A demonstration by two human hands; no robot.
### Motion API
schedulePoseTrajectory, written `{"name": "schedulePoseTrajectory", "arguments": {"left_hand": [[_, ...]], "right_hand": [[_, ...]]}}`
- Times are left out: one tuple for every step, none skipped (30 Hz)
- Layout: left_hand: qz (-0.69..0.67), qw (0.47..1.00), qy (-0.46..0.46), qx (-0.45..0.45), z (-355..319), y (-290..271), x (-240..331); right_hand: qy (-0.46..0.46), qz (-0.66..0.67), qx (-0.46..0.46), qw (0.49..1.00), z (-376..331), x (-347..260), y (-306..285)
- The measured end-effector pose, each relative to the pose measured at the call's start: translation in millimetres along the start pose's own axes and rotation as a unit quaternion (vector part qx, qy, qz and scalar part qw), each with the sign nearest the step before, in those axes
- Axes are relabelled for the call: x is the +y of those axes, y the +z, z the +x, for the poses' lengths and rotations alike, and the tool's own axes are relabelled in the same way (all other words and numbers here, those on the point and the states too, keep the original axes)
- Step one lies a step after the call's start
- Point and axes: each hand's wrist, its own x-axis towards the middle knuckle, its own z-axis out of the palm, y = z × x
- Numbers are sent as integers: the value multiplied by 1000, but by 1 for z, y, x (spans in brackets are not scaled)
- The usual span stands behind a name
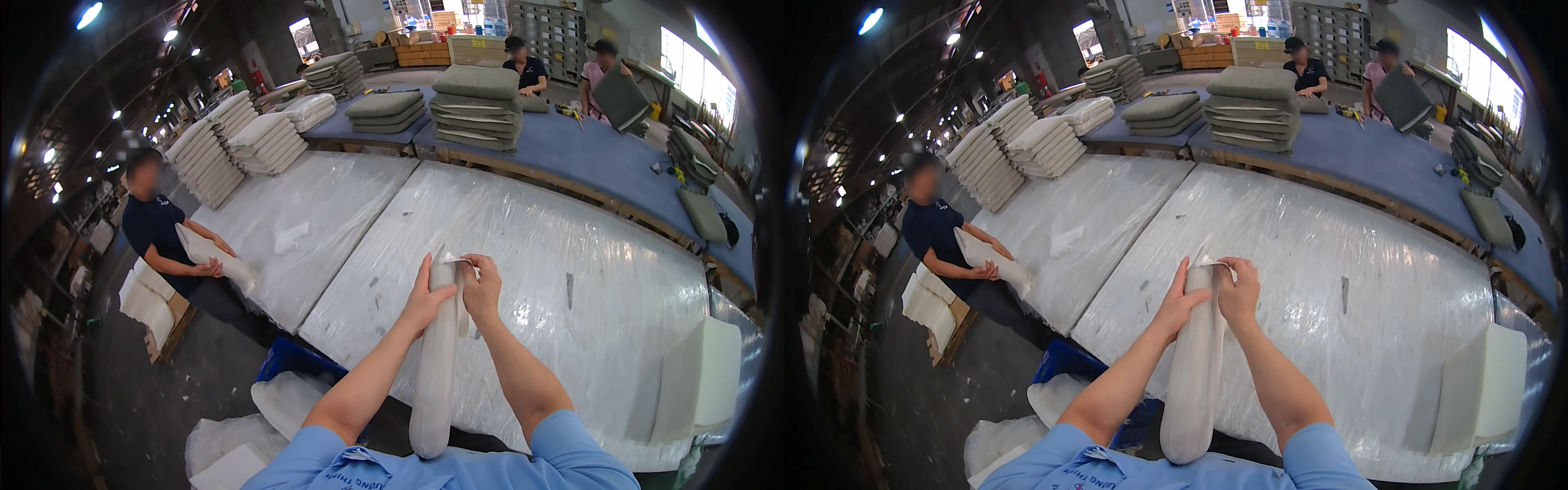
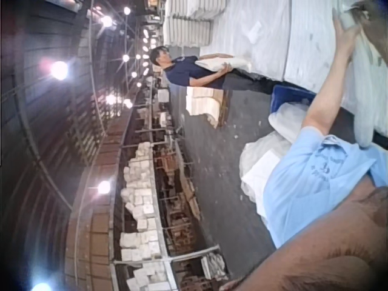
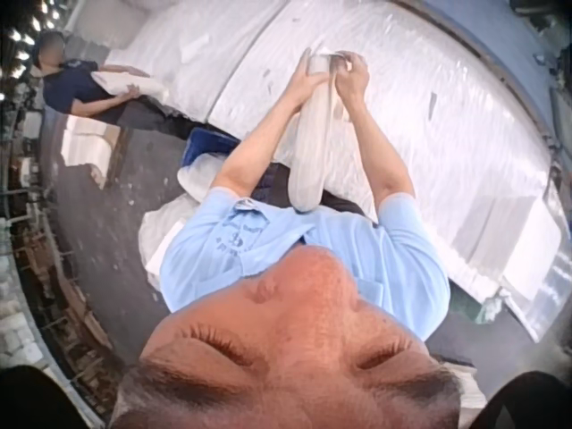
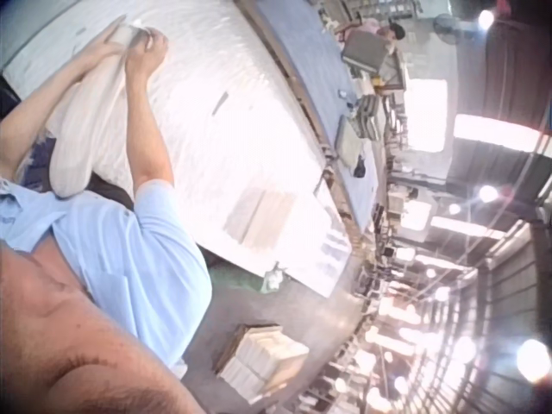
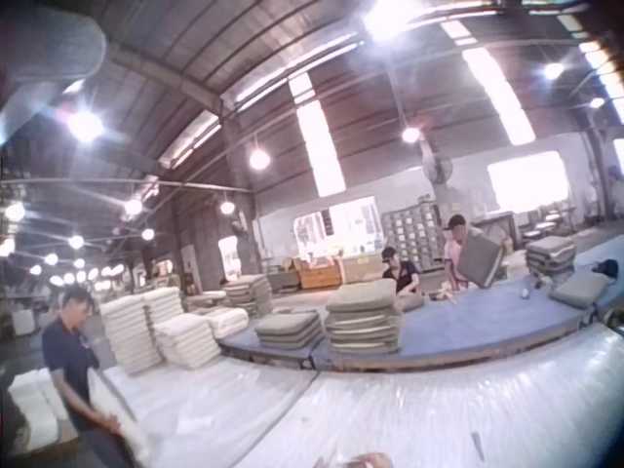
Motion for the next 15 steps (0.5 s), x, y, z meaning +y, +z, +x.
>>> {"name": "schedulePoseTrajectory", "arguments": {"left_hand": [[-5, 1000, 8, 0, 4, 0, -4], [-5, 1000, 21, 7, 7, -6, -8], [-8, 999, 32, 11, 13, -11, -12], [-14, 999, 32, 16, 23, -18, -14], [-22, 999, 29, 21, 34, -25, -15], [-29, 999, 29, 32, 43, -37, -18], [10, 998, 44, 44, 52, -48, -21], [17, 999, 37, 14, 61, -51, -22], [26, 999, 32, -15, 70, -53, -19], [34, 998, 27, -44, 78, -55, -16], [48, 996, 19, -79, 85, -61, -12], [62, 992, 11, -110, 90, -70, -10], [76, 987, 3, -140, 92, -78, -9], [72, 986, -4, -150, 96, -76, -5], [68, 985, -12, -160, 98, -73, -2]], "right_hand": [[13, 6, 10, 1000, -1, 2, -1], [25, 20, 15, 999, -5, 1, 3], [36, 30, 22, 999, -8, 0, 6], [56, 57, 28, 996, -8, -1, 9], [78, 82, 34, 993, -9, -1, 11], [100, 111, 35, 988, -11, -4, 15], [101, 125, 32, 986, -12, -7, 18], [103, 131, 35, 985, -11, -5, 16], [104, 139, 37, 984, -10, -4, 13], [110, 149, 31, 982, -8, -2, 11], [117, 163, 23, 979, -6, -3, 11], [124, 178, 11, 976, -7, -5, 12], [126, 182, -2, 975, -9, -7, 12], [123, 179, -5, 976, -6, -5, 8], [121, 177, -10, 977, -4, -4, 5]]}}
